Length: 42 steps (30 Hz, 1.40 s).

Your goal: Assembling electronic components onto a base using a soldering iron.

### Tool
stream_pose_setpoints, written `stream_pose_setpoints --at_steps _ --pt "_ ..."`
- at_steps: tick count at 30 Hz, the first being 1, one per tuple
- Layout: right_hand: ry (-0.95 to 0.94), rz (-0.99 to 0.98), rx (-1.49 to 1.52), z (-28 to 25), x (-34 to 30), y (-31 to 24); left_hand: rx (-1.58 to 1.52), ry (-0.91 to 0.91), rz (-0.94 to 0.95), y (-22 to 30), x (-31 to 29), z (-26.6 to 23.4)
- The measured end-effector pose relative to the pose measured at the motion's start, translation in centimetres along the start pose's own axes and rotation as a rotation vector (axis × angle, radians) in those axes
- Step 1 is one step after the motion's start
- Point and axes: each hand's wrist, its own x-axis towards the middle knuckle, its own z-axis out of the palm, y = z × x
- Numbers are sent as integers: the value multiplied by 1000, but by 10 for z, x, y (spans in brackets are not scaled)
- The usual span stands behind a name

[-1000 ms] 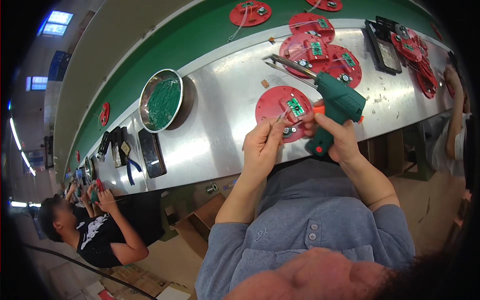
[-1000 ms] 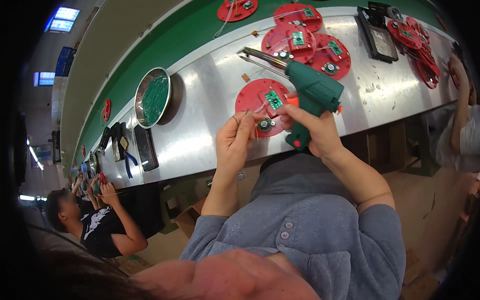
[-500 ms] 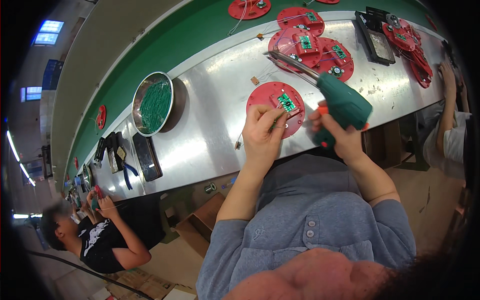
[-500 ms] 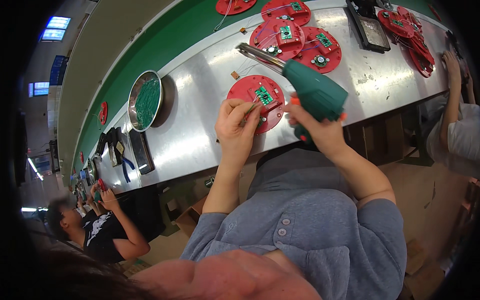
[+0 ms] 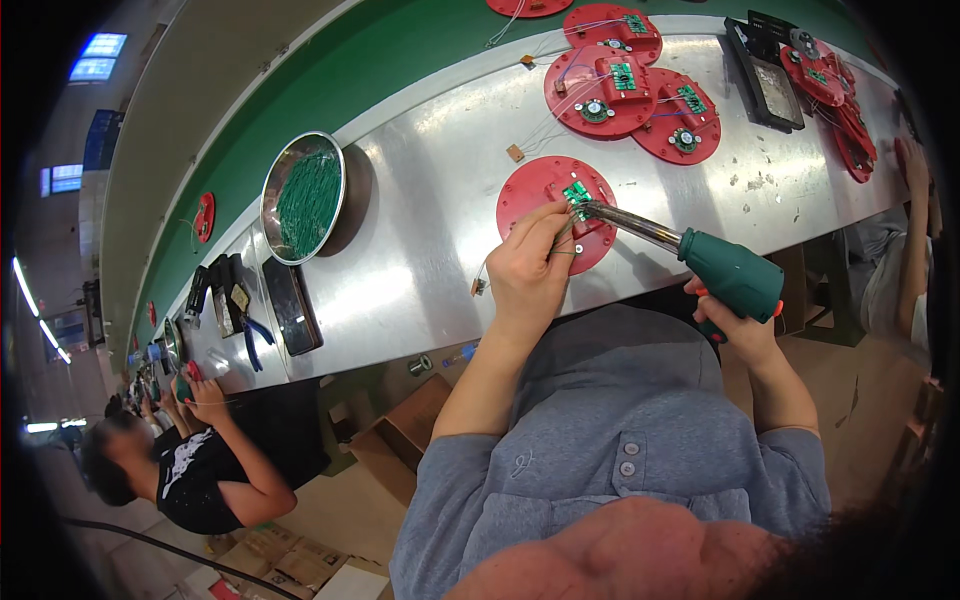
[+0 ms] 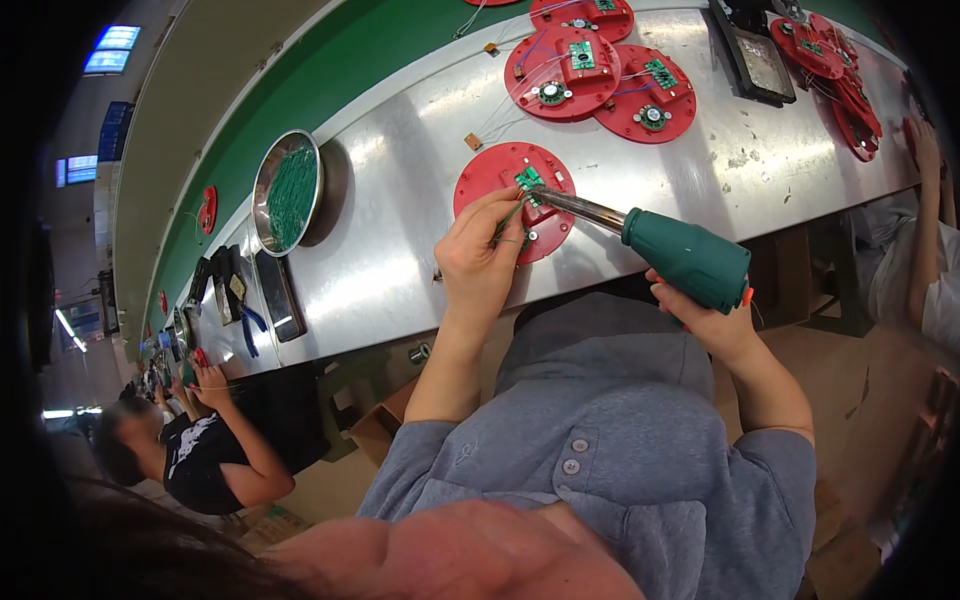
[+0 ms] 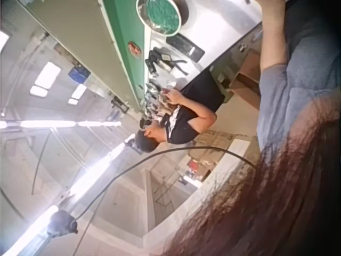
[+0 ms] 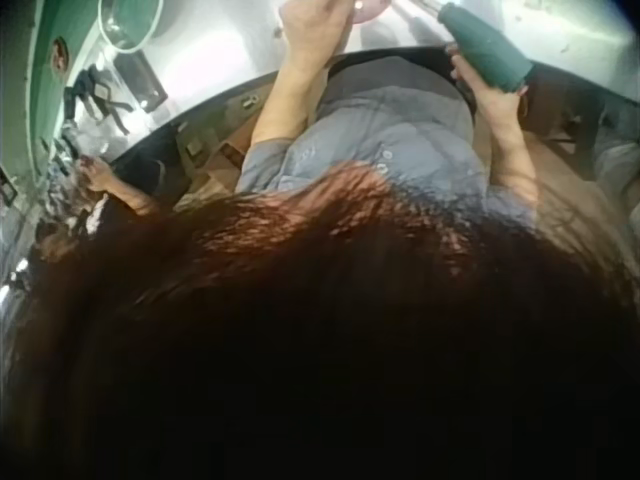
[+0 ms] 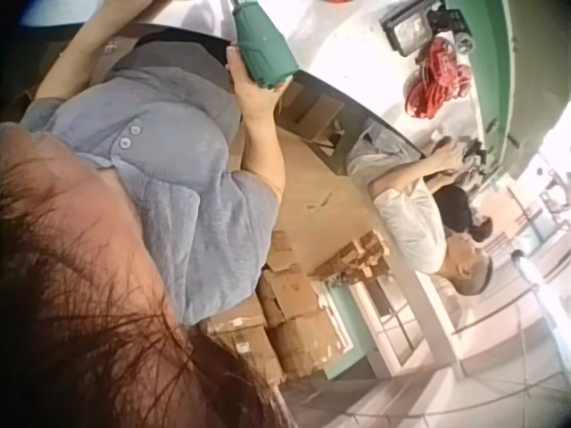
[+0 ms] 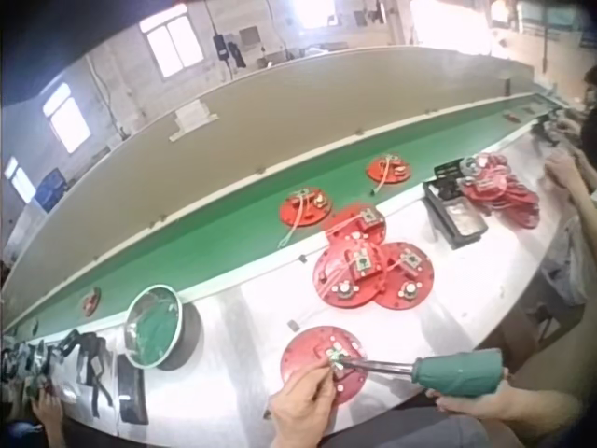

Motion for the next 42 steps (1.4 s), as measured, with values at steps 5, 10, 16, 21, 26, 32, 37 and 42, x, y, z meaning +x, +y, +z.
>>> stream_pose_setpoints --at_steps 5,10,16,21,26,32,37,42 --pt "4 34 -32 -1 1 -2 17 -2 14 -2 0 0" --pt "-3 -3 -101 -3 1 -5 10 0 5 -1 0 -1" --pt "42 28 -111 1 3 -11 6 -3 -1 -2 1 0" --pt "48 -92 -222 -2 5 -3 15 -1 11 -2 1 -1" --pt "43 60 -3 -1 3 -8 3 -4 10 -2 2 -2" --pt "75 -52 104 -6 -1 -3 19 3 49 -3 2 -2" --pt "63 -68 120 -8 -2 -1 10 0 40 -1 2 -1" --pt "81 -88 141 -12 -4 3 12 7 43 0 3 -1"
